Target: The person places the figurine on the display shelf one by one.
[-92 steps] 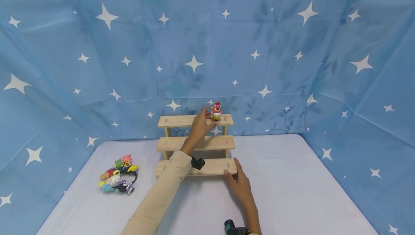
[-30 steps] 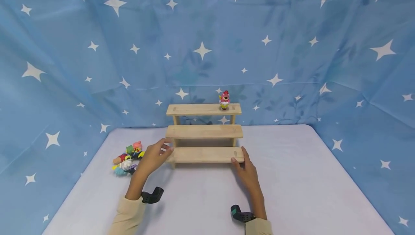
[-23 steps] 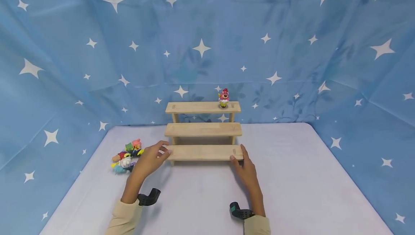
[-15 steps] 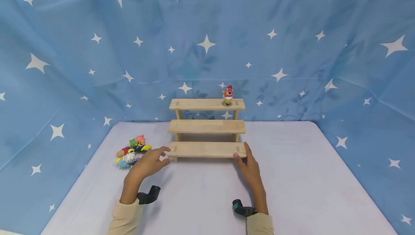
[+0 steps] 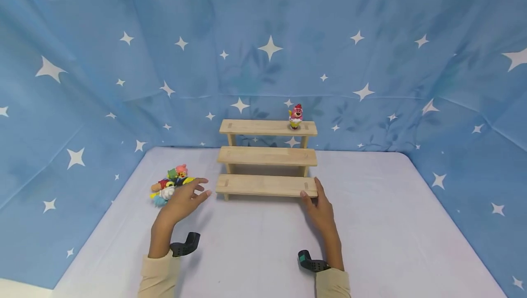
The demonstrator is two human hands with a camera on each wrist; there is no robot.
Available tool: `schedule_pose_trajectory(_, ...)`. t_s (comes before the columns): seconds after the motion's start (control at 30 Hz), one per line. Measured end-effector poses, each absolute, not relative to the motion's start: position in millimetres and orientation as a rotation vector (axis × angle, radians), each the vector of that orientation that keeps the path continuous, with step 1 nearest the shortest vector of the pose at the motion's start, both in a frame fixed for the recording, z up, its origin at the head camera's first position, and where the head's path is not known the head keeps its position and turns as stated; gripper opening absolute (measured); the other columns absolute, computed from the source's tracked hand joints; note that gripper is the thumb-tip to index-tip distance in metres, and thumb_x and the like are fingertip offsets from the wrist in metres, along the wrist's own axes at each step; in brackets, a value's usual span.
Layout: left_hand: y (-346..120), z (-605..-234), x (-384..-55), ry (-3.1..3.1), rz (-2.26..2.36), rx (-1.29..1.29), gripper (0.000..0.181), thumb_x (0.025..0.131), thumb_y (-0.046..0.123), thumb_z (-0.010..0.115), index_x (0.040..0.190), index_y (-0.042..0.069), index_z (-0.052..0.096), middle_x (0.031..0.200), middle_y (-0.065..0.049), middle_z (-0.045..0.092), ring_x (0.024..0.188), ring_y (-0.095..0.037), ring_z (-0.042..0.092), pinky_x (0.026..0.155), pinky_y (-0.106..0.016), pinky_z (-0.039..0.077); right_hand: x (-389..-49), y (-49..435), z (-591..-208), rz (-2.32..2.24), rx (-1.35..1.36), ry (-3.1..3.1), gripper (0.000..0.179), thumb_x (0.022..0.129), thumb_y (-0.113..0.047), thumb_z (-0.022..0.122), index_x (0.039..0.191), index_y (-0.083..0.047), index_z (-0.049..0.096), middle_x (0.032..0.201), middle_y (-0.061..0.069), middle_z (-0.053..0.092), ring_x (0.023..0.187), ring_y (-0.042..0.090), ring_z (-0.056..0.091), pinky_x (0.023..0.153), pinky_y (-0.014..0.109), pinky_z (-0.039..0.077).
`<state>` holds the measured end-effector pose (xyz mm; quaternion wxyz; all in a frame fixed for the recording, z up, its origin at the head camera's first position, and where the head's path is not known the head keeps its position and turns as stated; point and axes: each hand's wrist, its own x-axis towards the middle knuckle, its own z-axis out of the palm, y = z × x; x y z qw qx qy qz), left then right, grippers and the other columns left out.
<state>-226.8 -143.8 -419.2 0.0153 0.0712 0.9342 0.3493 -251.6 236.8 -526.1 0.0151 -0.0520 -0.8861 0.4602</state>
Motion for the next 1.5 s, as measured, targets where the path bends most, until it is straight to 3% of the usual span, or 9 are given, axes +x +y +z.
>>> schedule_pose_trajectory(0.2, -173, -421, -231, 3.060, 1.107, -0.021, 0.045, 0.095, 0.021, 0.064, 0.133, 0.000, 0.054, 0.118, -0.023, 0.063, 0.103, -0.036, 0.063, 0.081, -0.051, 0.052, -251, 240, -523, 1.422, -0.155, -2.741, 0.082, 0.098, -0.057, 0.044, 0.159, -0.018, 0.004, 0.162, 0.018, 0.013, 0.148, 0.043, 0.014, 0.117, 0.060, 0.015)
schedule_pose_trajectory(0.43, -197, -433, -234, 3.039, 1.011, -0.359, 0.050, 0.094, 0.018, 0.064, 0.139, 0.002, 0.050, 0.139, -0.033, 0.038, 0.125, -0.051, 0.039, 0.093, -0.062, 0.042, -250, 240, -520, 1.409, -0.171, -2.744, 0.082, 0.099, -0.055, 0.044, 0.158, -0.016, 0.005, 0.162, 0.019, 0.013, 0.148, 0.044, 0.014, 0.117, 0.061, 0.014)
schedule_pose_trajectory(0.63, -208, -446, -233, 2.959, 0.973, -0.517, 0.056, 0.094, 0.018, 0.060, 0.145, 0.006, 0.040, 0.143, -0.036, 0.029, 0.127, -0.055, 0.034, 0.094, -0.066, 0.040, -250, 237, -520, 1.433, -0.171, -2.745, 0.083, 0.098, -0.057, 0.045, 0.159, -0.018, 0.004, 0.163, 0.018, 0.013, 0.149, 0.043, 0.014, 0.118, 0.060, 0.014)
schedule_pose_trajectory(1.03, -213, -462, -238, 2.930, 0.985, -0.619, 0.061, 0.095, 0.015, 0.059, 0.149, 0.003, 0.032, 0.145, -0.035, 0.026, 0.126, -0.055, 0.037, 0.094, -0.067, 0.041, -251, 236, -521, 1.415, -0.175, -2.760, 0.081, 0.099, -0.056, 0.043, 0.159, -0.018, 0.004, 0.163, 0.017, 0.012, 0.149, 0.042, 0.014, 0.118, 0.059, 0.014)
schedule_pose_trajectory(1.3, -222, -467, -239, 2.902, 0.946, -0.587, 0.053, 0.099, 0.018, 0.052, 0.145, 0.001, 0.034, 0.134, -0.037, 0.040, 0.122, -0.055, 0.044, 0.093, -0.066, 0.042, -253, 237, -524, 1.423, -0.176, -2.750, 0.082, 0.098, -0.057, 0.044, 0.159, -0.018, 0.005, 0.162, 0.018, 0.013, 0.148, 0.043, 0.014, 0.117, 0.060, 0.014)
schedule_pose_trajectory(1.5, -227, -470, -239, 2.834, 0.970, -0.620, 0.055, 0.101, 0.024, 0.048, 0.149, 0.003, 0.029, 0.137, -0.037, 0.038, 0.124, -0.056, 0.042, 0.096, -0.066, 0.040, -254, 237, -527, 1.412, -0.170, -2.751, 0.082, 0.098, -0.056, 0.044, 0.159, -0.018, 0.005, 0.162, 0.019, 0.014, 0.148, 0.044, 0.015, 0.117, 0.061, 0.015)
